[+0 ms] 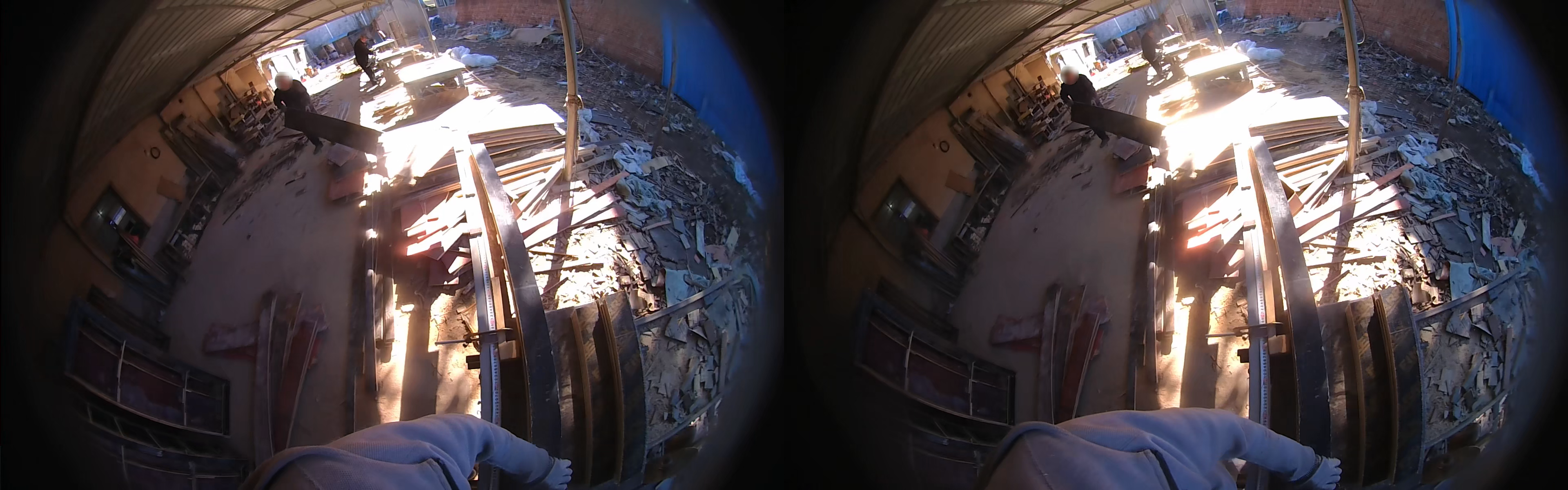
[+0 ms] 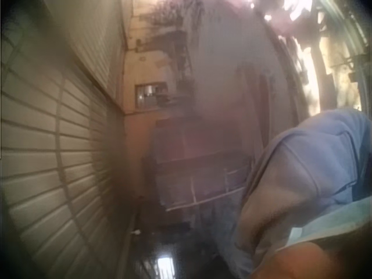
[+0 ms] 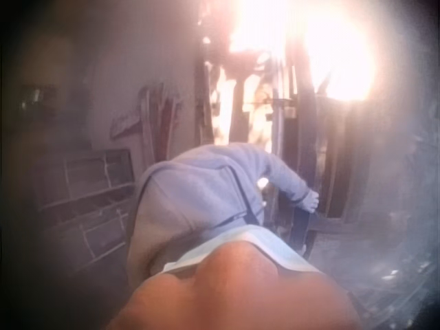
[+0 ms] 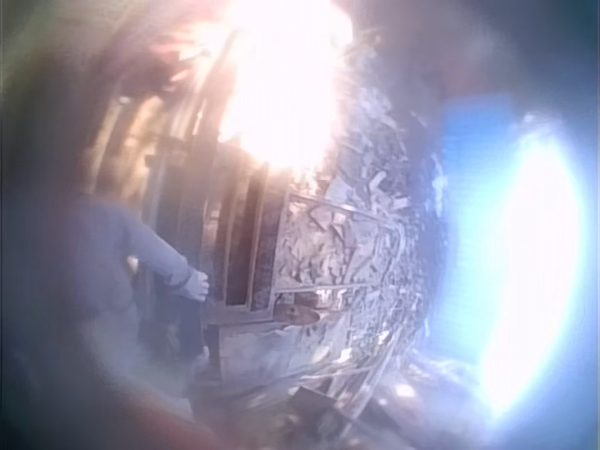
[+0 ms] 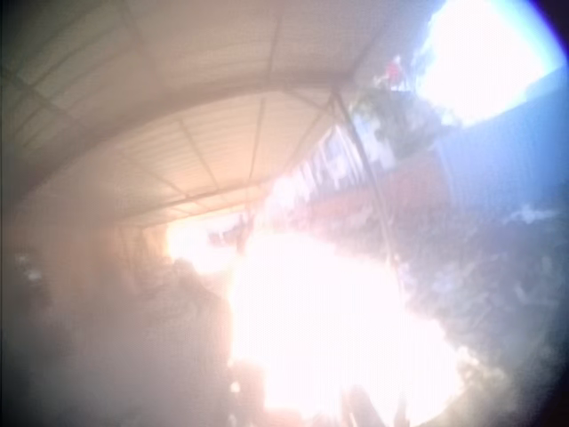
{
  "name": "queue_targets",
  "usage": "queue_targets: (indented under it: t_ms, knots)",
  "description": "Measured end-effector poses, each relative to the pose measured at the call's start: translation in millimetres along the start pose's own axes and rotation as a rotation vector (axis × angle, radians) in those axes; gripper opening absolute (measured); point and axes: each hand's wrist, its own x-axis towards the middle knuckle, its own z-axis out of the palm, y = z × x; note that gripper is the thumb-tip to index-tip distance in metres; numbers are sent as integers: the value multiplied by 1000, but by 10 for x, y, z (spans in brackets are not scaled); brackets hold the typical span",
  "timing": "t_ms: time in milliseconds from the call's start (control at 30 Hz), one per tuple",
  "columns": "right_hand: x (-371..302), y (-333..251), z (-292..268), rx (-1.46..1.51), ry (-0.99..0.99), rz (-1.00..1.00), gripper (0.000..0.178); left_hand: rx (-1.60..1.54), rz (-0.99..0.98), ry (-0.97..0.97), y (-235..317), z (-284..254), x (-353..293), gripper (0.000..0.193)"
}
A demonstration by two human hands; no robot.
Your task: The person repeatedly places thin wooden strips onto a manual cutting machine, aligns them against a guide, and cuts them to length. The cut pieces are stacked on the table while the process continues.
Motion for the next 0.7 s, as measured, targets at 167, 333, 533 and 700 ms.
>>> queue_targets:
  t_ms: [167,333,533,700]
  knots:
    - [-208,136,-196,14,39,12,111,-136,205,234,815,-417,324,57]
    - [-526,315,-440,34,100,54,113,-207,450,606,1561,-742,370,53]
    - [-980,510,-805,80,224,135,114,-157,547,1006,2077,-679,185,49]
    - [-1484,731,-1145,129,343,225,116,-366,-764,766,1097,-756,-1305,117]
